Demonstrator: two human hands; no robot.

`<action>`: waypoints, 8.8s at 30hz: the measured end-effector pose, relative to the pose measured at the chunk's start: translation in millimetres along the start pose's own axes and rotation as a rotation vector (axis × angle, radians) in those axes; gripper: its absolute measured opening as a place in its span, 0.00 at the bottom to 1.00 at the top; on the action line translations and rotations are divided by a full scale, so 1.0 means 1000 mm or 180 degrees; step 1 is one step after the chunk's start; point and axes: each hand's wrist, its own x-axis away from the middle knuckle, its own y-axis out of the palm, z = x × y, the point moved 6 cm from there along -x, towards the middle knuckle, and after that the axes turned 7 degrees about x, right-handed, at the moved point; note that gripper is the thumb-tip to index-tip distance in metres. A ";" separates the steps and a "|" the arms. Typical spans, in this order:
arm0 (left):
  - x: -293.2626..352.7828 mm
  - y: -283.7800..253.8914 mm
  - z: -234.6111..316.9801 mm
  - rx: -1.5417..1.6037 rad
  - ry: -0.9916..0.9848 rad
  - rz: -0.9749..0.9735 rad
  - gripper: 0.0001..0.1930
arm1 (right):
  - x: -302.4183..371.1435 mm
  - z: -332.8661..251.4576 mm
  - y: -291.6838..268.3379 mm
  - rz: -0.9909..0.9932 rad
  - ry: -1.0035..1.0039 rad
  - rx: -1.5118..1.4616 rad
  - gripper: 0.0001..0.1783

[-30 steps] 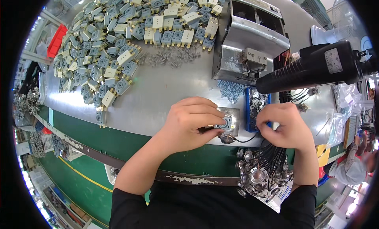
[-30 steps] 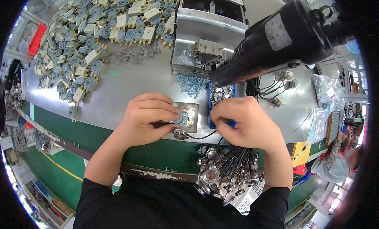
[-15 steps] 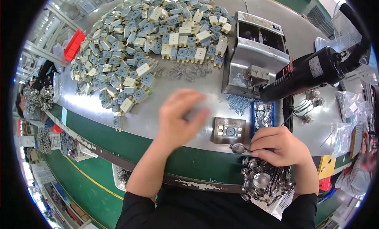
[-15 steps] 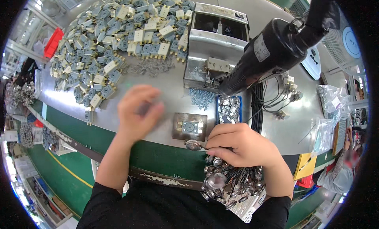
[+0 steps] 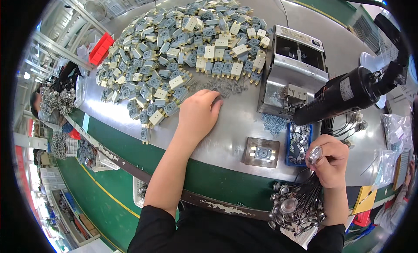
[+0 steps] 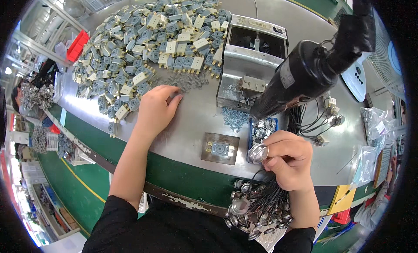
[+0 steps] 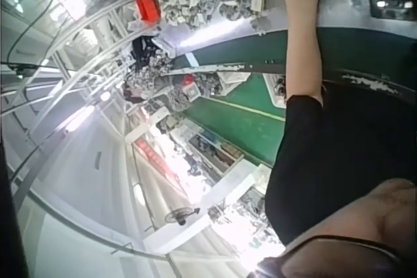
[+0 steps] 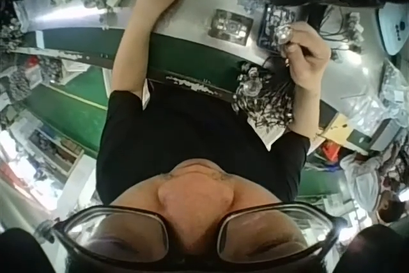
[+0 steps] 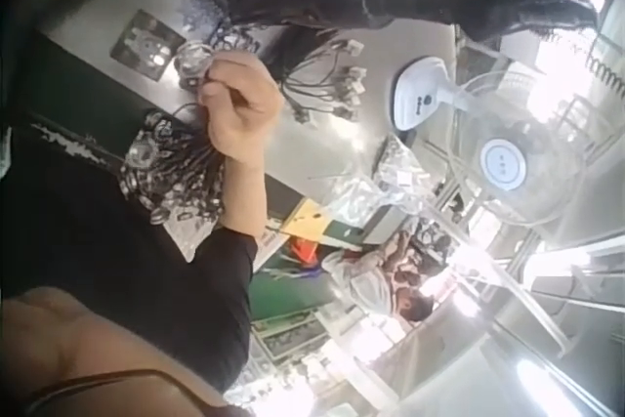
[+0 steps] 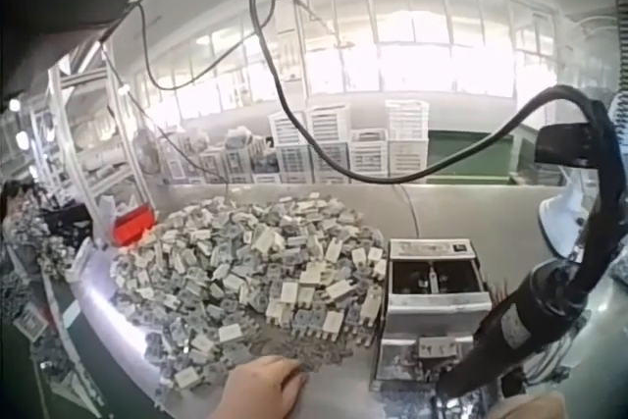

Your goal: Assembling small electronic components using a power screwdriver on a production line.

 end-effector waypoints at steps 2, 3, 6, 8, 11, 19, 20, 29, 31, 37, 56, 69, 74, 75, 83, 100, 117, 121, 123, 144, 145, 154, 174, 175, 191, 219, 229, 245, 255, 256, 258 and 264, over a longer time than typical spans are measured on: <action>-0.001 0.003 -0.002 -0.0045 0.0099 -0.0023 0.10 | 0.000 0.001 0.000 -0.0064 -0.0013 -0.0045 0.17; -0.001 0.004 -0.003 0.0071 0.0056 -0.0041 0.10 | 0.000 0.001 -0.001 -0.0059 -0.0023 -0.0048 0.17; -0.003 0.003 0.001 0.0239 -0.0166 -0.0156 0.10 | 0.000 0.001 -0.003 -0.0016 -0.0027 -0.0073 0.17; -0.006 0.001 0.004 0.0293 -0.0355 -0.0250 0.11 | -0.001 -0.001 -0.003 -0.0185 -0.0024 0.0025 0.14; -0.010 0.002 0.003 0.0175 -0.0464 -0.0369 0.13 | -0.001 -0.002 -0.002 -0.0276 -0.0036 0.0181 0.12; -0.011 0.003 0.005 0.0455 -0.0259 -0.0437 0.13 | 0.002 -0.005 -0.003 -0.0264 -0.0050 0.0241 0.10; -0.010 0.002 0.006 0.0454 -0.0253 -0.0437 0.13 | 0.003 -0.005 -0.003 -0.0248 -0.0029 0.0229 0.09; 0.022 -0.004 0.035 0.2391 -0.0607 -0.0677 0.14 | 0.000 -0.004 -0.002 -0.0190 -0.0145 0.0413 0.16; 0.037 0.012 0.057 0.3459 -0.1459 -0.1102 0.12 | 0.000 -0.002 0.000 -0.0246 -0.0014 0.0310 0.13; 0.044 0.039 0.084 0.2598 0.0058 -0.1128 0.11 | 0.001 0.011 0.005 -0.0076 0.0464 0.0003 0.11; 0.051 0.040 0.084 0.2324 0.0545 -0.1068 0.16 | -0.015 0.000 0.033 -0.0691 -0.0178 0.1731 0.11; 0.042 0.040 0.087 0.2243 0.1137 -0.0654 0.20 | -0.017 0.027 0.044 -0.1191 0.0841 0.1769 0.08; 0.051 0.051 0.088 0.2626 0.0617 -0.1100 0.15 | -0.014 0.028 0.047 -0.1094 0.0696 0.2027 0.07; 0.050 0.051 0.089 0.2604 0.0493 -0.1171 0.15 | -0.013 0.029 0.048 -0.1100 0.0704 0.2033 0.07; 0.047 0.053 0.087 0.2617 0.0268 -0.1444 0.16 | -0.011 0.023 0.051 -0.1098 0.0446 0.2304 0.07; 0.043 0.055 0.082 0.2633 0.0569 -0.1463 0.19 | -0.032 0.027 0.053 -0.2011 -0.0364 0.2720 0.17; 0.042 0.054 0.079 0.2733 0.0119 -0.1450 0.25 | -0.039 0.025 0.063 -0.1987 -0.0696 0.2253 0.20; 0.042 0.054 0.078 0.2561 0.0177 -0.1437 0.30 | -0.037 0.032 0.065 -0.2016 -0.0601 0.2195 0.23; 0.041 0.056 0.077 0.2566 0.0158 -0.1479 0.30 | -0.039 0.036 0.064 -0.2019 -0.0565 0.2115 0.24; 0.046 0.052 0.084 0.2696 0.0476 -0.1241 0.15 | -0.028 0.022 0.058 -0.1554 -0.0455 0.2534 0.16; 0.047 0.052 0.084 0.2663 0.0488 -0.1239 0.15 | -0.026 0.021 0.058 -0.1554 -0.0397 0.2553 0.17; 0.049 0.052 0.083 0.2662 0.0463 -0.1204 0.14 | -0.032 0.014 0.053 -0.1495 -0.0141 0.2412 0.20; 0.051 0.052 0.082 0.2671 0.0497 -0.1264 0.15 | -0.042 0.020 0.056 -0.1517 0.0049 0.2225 0.09; 0.051 0.051 0.082 0.2669 0.0520 -0.1223 0.15 | -0.042 0.021 0.057 -0.1522 0.0046 0.2216 0.09; 0.051 0.052 0.081 0.2697 0.0442 -0.1286 0.15 | -0.036 0.014 0.066 -0.1855 -0.0656 0.2230 0.11; 0.045 0.053 0.090 0.2452 0.0715 -0.1310 0.16 | -0.032 -0.015 0.051 -0.0907 -0.1517 0.3114 0.16; 0.044 0.052 0.091 0.2290 0.0754 -0.1279 0.14 | -0.088 -0.025 -0.001 0.0841 -0.0675 0.0042 0.50; 0.043 0.051 0.095 0.2360 0.0599 -0.1244 0.14 | -0.125 -0.042 0.009 0.0809 -0.0842 0.0367 0.62; 0.042 0.053 0.093 0.2370 0.0619 -0.1237 0.14 | -0.136 -0.026 0.004 0.0864 -0.0795 0.0011 0.61; 0.042 0.053 0.093 0.2374 0.0616 -0.1241 0.13 | -0.139 -0.024 0.005 0.0907 -0.0740 0.0008 0.61; 0.042 0.052 0.093 0.2377 0.0609 -0.1244 0.13 | -0.140 -0.023 0.006 0.0946 -0.0682 0.0004 0.61; 0.040 0.052 0.093 0.2345 0.0662 -0.1302 0.13 | -0.139 -0.020 0.007 0.0921 -0.0644 -0.0178 0.59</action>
